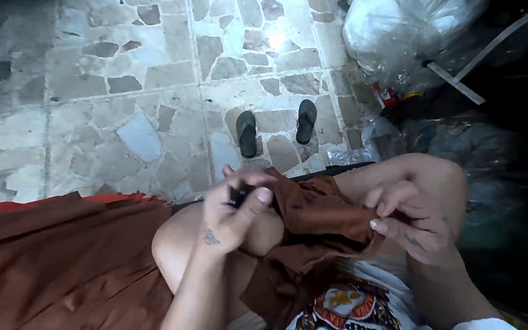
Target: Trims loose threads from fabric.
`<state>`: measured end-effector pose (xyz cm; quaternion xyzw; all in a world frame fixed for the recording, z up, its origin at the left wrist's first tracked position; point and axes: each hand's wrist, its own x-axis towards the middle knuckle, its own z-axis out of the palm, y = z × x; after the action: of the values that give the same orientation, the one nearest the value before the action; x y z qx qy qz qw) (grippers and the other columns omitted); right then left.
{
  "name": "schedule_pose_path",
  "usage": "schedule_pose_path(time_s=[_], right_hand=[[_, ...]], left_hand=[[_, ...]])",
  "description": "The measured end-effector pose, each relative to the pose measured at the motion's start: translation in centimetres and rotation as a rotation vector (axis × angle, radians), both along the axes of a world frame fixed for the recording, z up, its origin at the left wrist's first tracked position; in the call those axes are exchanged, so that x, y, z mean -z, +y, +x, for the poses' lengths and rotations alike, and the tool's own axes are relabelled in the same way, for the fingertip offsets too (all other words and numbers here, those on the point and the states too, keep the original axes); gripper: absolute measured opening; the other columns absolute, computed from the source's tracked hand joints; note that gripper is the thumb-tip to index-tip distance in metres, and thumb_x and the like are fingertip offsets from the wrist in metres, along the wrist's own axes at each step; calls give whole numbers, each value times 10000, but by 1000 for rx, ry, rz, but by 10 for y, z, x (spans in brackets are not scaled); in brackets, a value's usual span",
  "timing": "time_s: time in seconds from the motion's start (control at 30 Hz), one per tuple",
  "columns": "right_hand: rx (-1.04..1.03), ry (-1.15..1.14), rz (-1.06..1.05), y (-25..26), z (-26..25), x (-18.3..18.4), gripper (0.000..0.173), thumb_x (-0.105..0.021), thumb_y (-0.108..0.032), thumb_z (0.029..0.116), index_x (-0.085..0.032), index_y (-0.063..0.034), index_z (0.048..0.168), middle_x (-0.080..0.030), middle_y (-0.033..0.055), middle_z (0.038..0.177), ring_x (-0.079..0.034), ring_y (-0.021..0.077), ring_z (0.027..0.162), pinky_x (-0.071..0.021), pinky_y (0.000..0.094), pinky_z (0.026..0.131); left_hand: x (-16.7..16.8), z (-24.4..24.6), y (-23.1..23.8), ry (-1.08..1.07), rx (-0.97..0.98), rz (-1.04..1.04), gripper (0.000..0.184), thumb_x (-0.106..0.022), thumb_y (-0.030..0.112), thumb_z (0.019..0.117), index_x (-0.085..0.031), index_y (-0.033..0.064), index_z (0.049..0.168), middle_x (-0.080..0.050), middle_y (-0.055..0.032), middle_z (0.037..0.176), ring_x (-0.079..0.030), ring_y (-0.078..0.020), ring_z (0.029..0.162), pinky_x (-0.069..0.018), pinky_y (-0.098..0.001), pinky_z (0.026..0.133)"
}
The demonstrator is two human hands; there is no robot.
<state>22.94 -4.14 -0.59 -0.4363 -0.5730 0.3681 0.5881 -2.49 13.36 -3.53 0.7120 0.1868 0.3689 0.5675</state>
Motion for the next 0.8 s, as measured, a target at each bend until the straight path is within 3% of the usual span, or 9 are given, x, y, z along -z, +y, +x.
schedule_pose_path(time_s=[0.1,0.13,0.2,0.3,0.37,0.47,0.53,0.67,0.8], right_hand=[[-23,57,34,7,-11,-9,214,-655,-120,992,-631,-149,1203,-687,-56,1123,-648,6,1010,-547,162,864],[-25,66,41,8,-14,-11,231,-657,-117,989,-626,-146,1215,-690,-52,1124,-652,8,1007,-550,164,867],[-15,73,50,11,-17,-16,256,-665,-127,985,-622,-137,1238,-700,-48,1130,-661,15,1007,-560,174,878],[-2,56,31,10,-9,-21,297,-676,-196,989,-608,-128,1270,-708,-15,1117,-674,53,989,-573,202,872],[-46,14,-33,10,1,-19,392,-678,-263,986,-560,-114,1329,-695,-9,1106,-655,42,947,-561,197,841],[-82,-80,-85,14,9,-8,510,-652,-336,993,-516,-44,1388,-685,-3,1026,-616,4,839,-532,160,738],[-64,-140,-55,16,5,-6,526,-633,-393,1001,-560,-8,1352,-673,-4,1005,-598,-16,831,-517,143,725],[70,-156,128,8,-27,-16,493,-563,-545,1013,-630,-61,1079,-641,0,922,-605,-15,852,-519,147,745],[129,-174,309,-6,-63,-27,593,-546,-632,982,-612,-51,1078,-647,61,989,-630,64,987,-528,212,880]], left_hand=[[2,30,-27,119,218,23,555,-659,487,976,-671,35,1297,-723,-37,1179,-667,-56,1077,-567,-276,944],[5,37,-33,148,288,2,532,-688,417,969,-665,-1,1297,-720,-56,1170,-661,-55,1073,-558,-265,949],[9,42,-35,101,305,-29,269,-690,236,978,-711,-2,1101,-717,-21,1001,-643,-2,927,-542,-188,833],[4,31,-24,-110,159,-56,116,-645,256,1016,-700,155,1030,-683,93,942,-618,39,851,-524,-162,756],[-12,22,-20,-219,49,-43,109,-636,302,1018,-713,249,1072,-692,129,998,-638,19,908,-538,-192,823],[-45,15,-23,-270,-93,37,135,-602,360,1028,-708,292,1076,-690,167,968,-638,46,896,-530,-160,823],[-64,14,-27,-301,-142,106,128,-601,336,1031,-711,274,1049,-691,166,943,-636,55,882,-519,-135,794],[-90,19,-35,-324,-278,278,130,-629,301,1030,-695,191,1013,-672,118,908,-643,14,863,-543,-174,802],[-123,30,-48,-201,-526,583,145,-709,246,979,-669,141,888,-666,112,814,-636,38,768,-540,-134,695]])
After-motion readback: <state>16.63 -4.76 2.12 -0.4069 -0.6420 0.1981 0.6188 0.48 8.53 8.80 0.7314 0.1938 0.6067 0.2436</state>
